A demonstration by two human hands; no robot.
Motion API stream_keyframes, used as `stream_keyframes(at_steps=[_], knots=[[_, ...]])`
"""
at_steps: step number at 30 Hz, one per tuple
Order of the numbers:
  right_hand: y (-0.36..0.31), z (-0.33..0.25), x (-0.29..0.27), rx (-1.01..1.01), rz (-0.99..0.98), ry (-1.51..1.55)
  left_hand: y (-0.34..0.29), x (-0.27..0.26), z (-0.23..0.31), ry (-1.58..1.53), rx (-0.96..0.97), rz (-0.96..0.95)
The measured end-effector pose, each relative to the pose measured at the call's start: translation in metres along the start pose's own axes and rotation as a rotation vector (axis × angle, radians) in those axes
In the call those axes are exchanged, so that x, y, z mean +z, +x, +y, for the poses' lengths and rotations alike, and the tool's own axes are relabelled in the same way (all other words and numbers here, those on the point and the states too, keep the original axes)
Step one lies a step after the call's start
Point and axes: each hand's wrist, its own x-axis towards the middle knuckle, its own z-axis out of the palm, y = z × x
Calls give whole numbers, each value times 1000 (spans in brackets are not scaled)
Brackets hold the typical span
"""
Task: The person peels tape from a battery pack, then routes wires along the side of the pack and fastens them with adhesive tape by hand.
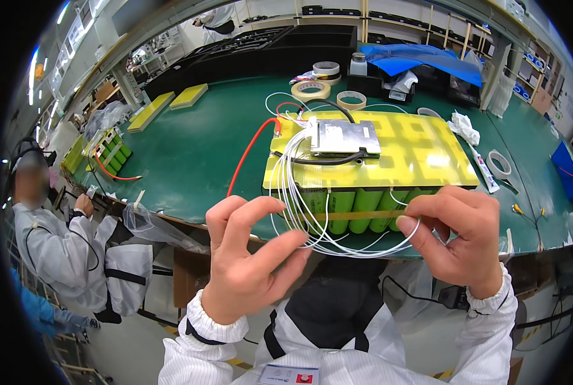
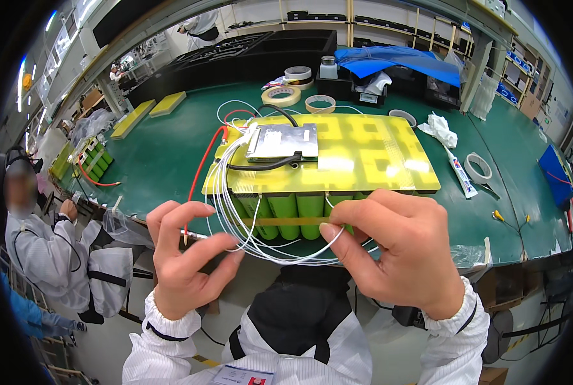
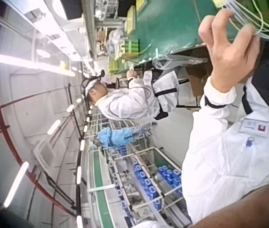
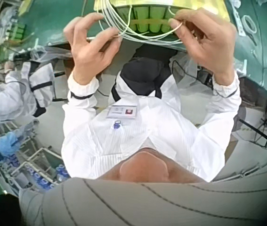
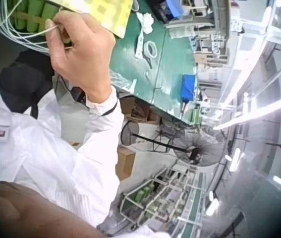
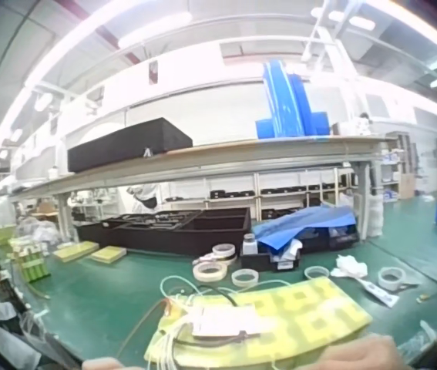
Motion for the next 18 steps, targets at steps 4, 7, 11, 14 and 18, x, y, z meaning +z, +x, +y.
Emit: stream_keyframes(at_steps=[4, 7, 11, 14, 18], knots=[[0, 1, -1, -27, 33, 0, 3, -3, -1, -9, -4, 69], [2, 0, -5, -167, -83, -30, 15, -7, -3, -20, 12, 137], [2, 0, 1, -318, -179, -99, 26, -8, 2, -73, 32, 202], [2, 0, 5, -318, -164, -82, 29, -11, 3, -43, -186, 379], [2, -1, 10, -334, -192, -68, 24, -5, 5, -289, -302, 231]])
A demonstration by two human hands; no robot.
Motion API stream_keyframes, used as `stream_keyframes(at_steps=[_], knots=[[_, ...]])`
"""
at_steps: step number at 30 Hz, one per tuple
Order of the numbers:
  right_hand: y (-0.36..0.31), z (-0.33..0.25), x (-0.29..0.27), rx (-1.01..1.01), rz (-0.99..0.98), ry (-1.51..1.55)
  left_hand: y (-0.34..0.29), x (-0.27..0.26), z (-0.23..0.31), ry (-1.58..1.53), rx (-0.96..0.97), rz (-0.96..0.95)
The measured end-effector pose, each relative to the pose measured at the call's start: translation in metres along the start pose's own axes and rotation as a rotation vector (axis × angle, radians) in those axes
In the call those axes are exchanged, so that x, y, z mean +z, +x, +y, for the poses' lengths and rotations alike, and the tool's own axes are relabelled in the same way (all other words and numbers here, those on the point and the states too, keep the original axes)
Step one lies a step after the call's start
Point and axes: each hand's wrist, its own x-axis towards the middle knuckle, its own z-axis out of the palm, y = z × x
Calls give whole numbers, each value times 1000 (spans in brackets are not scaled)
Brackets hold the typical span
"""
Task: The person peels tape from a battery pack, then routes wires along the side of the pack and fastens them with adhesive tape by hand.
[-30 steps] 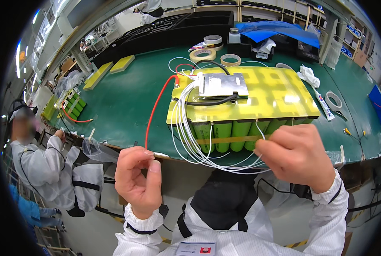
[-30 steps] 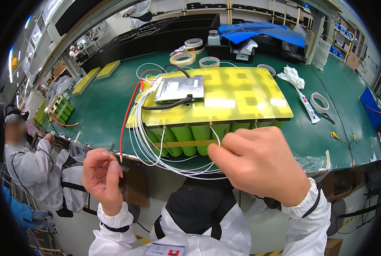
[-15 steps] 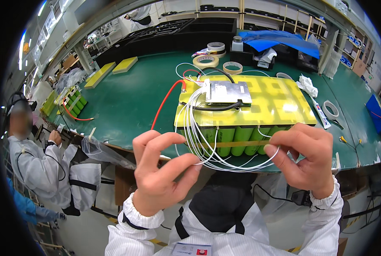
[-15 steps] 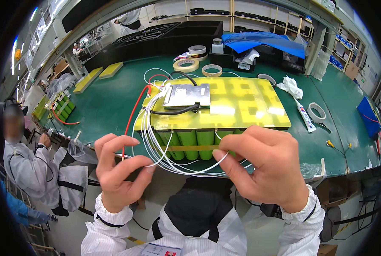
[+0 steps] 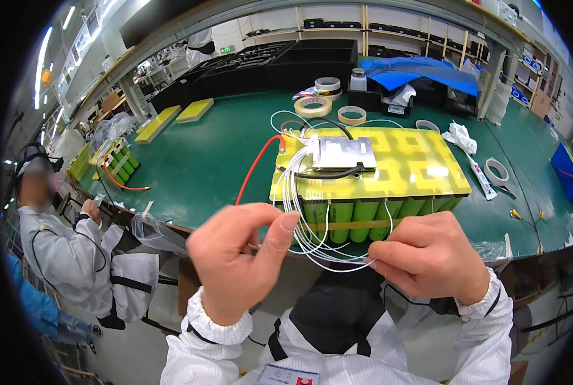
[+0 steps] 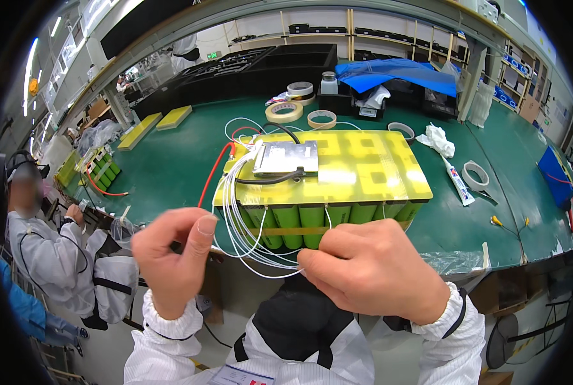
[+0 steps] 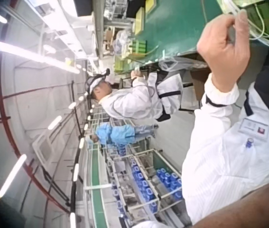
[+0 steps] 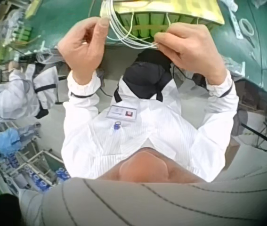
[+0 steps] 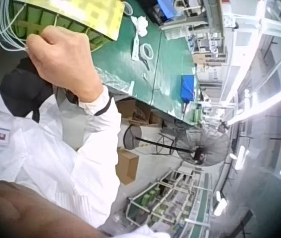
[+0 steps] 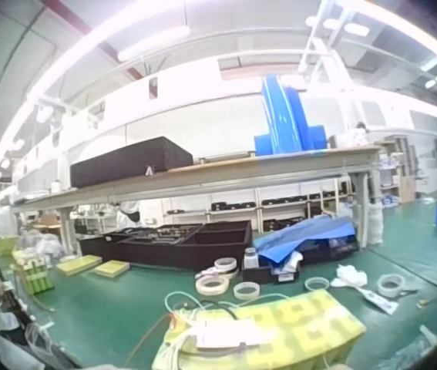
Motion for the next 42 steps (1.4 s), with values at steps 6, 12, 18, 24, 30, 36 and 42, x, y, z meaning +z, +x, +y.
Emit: stream_keyframes(at_steps=[6, 12, 18, 24, 30, 36, 42], knots=[[0, -3, 2, -26, -1, -48, -17, -11, -19, -210, -372, 45], [14, -9, 18, -143, -142, -151, -25, 0, -26, -584, -772, -224], [21, -22, 34, -164, -198, -154, -33, 0, -20, -972, -828, -179], [33, -21, 36, -137, 64, -31, -44, 3, -26, -917, -743, -183], [41, -19, 11, 192, 419, -27, -43, 15, -22, -927, -772, -165], [21, -11, -14, 408, 314, 79, -44, 5, -30, -962, -733, -114], [18, -10, -16, 364, 128, 123, -34, 4, -22, -1088, -712, -116]])
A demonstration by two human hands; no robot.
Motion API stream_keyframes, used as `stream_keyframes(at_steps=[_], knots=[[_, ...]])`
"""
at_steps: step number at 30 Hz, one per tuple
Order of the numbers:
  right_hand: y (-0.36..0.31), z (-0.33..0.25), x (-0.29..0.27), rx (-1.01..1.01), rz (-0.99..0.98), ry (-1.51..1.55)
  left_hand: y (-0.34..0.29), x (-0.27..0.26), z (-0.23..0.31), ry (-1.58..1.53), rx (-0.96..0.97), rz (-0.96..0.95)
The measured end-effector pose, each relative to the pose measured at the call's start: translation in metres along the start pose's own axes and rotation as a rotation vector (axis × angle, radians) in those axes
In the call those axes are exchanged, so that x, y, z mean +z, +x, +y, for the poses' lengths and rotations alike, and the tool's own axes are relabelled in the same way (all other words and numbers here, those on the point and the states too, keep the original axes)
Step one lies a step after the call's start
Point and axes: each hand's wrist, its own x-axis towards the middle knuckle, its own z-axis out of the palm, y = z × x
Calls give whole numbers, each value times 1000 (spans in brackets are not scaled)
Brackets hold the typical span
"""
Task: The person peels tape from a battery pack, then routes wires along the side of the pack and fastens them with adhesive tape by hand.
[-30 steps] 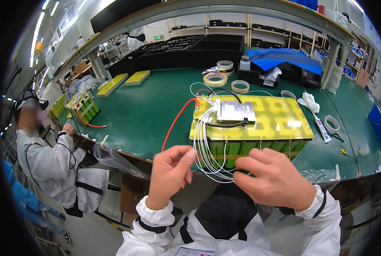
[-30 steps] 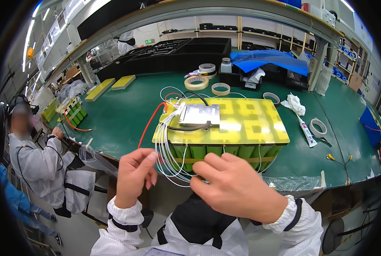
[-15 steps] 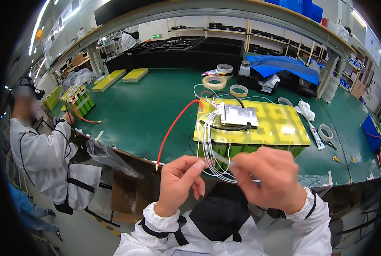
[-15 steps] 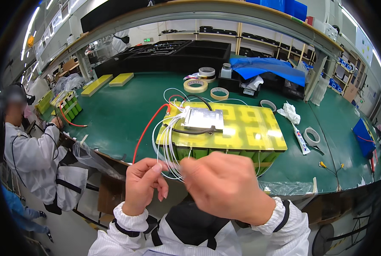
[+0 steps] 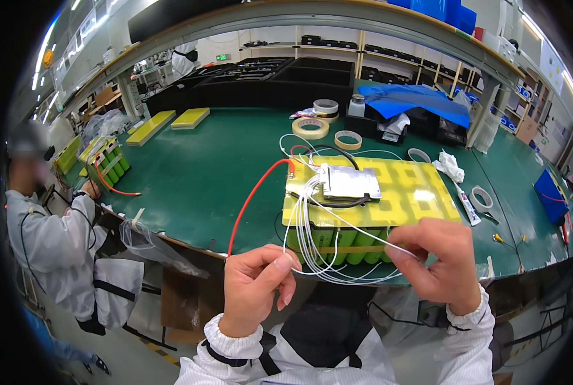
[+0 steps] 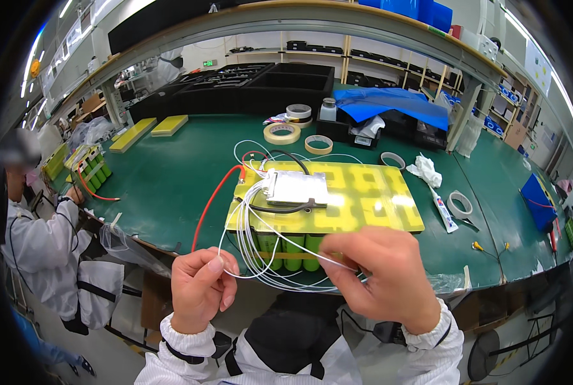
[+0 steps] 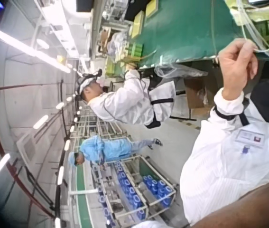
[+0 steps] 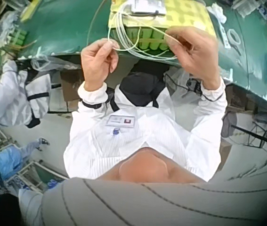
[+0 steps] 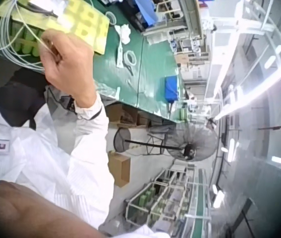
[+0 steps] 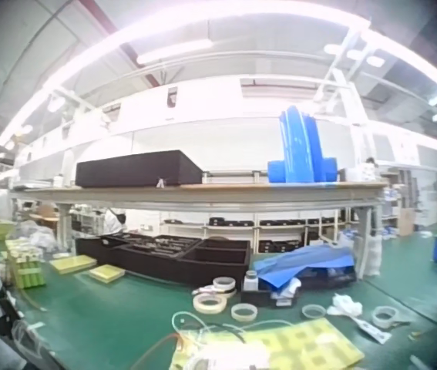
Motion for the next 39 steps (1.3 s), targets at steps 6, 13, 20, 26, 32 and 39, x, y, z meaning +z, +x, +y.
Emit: stream_keyframes(at_steps=[6, 13, 20, 26, 32, 39], knots=[[25, -1, 8, 46, -23, 48, 7, 2, 20, 276, 95, 59], [12, -7, 15, 22, -88, 36, -3, 4, 7, 306, 69, 22], [-30, 10, 16, 0, 44, -163, 13, 7, -1, 1405, 569, -288], [-39, 12, 21, -125, 63, -202, 16, -6, -1, 1571, 665, -307], [-40, 26, 11, -101, 14, 135, 12, -6, 6, 1439, 722, -405], [-31, 28, 19, 128, 223, 115, 5, -9, 22, 1259, 964, -293]])
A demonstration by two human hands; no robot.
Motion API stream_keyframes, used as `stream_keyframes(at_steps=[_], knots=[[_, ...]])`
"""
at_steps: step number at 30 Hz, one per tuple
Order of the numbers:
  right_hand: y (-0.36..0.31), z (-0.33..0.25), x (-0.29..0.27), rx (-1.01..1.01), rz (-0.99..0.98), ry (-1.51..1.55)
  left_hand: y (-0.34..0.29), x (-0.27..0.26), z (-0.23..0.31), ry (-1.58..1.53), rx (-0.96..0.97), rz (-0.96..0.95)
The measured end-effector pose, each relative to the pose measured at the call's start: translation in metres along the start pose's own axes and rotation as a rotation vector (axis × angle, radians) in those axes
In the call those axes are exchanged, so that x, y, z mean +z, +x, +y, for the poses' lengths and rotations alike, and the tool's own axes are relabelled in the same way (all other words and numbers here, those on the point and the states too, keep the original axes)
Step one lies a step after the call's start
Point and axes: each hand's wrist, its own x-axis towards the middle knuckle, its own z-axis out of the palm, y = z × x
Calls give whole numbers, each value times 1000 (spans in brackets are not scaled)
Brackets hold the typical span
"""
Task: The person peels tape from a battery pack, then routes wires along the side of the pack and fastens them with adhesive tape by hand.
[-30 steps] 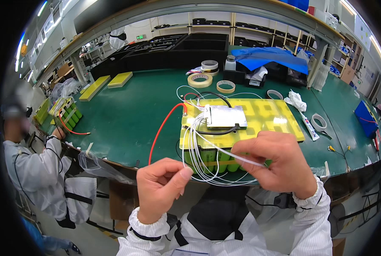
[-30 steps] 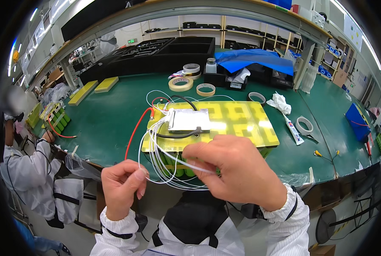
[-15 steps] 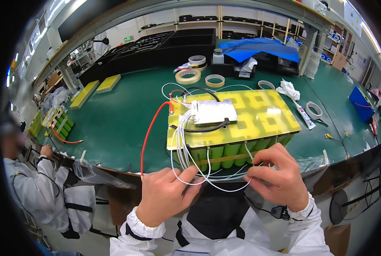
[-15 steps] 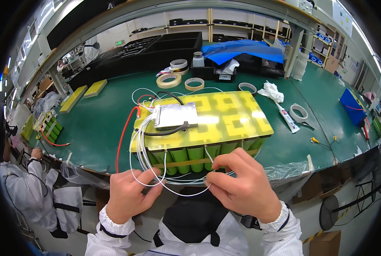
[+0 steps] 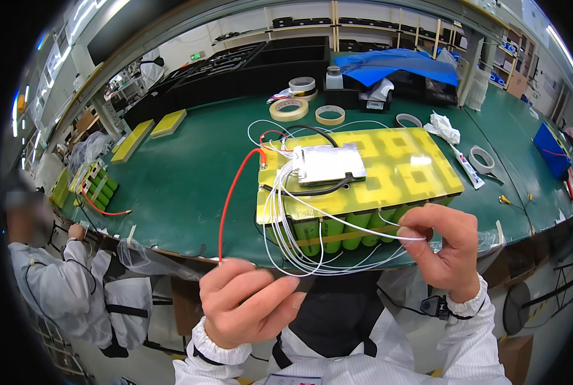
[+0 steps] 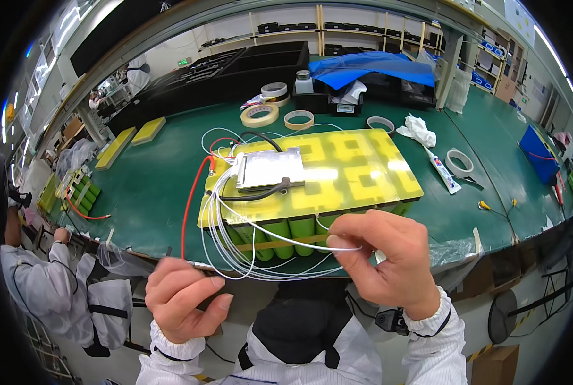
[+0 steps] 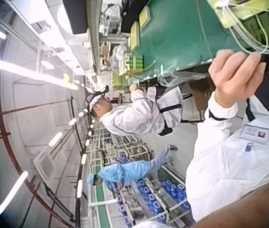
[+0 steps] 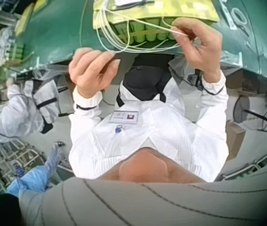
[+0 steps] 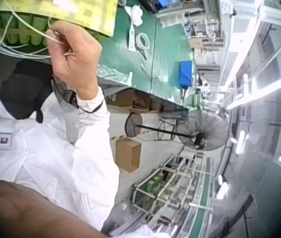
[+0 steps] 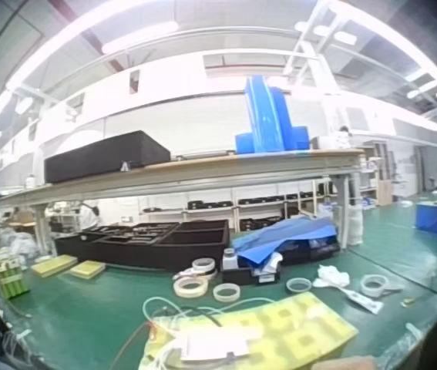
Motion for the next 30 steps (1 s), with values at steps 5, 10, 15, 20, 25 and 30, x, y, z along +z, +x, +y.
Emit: stream_keyframes(at_steps=[5, 10, 15, 20, 25, 30], knots=[[7, -7, -12, -247, -291, -68, 14, 3, 5, 286, 15, -138], [4, -5, -12, -301, -356, -14, 16, -1, -1, 277, 96, -241], [2, -15, 3, -359, -285, -98, 17, 8, -2, 265, 125, -247], [16, -12, 18, -453, -364, -285, 20, 22, 4, 275, 221, -191], [27, -14, 26, -559, -454, -444, 17, 11, 7, 165, 113, -120], [24, -20, 26, -284, -553, -380, -16, 21, -4, 5, -316, 181]])
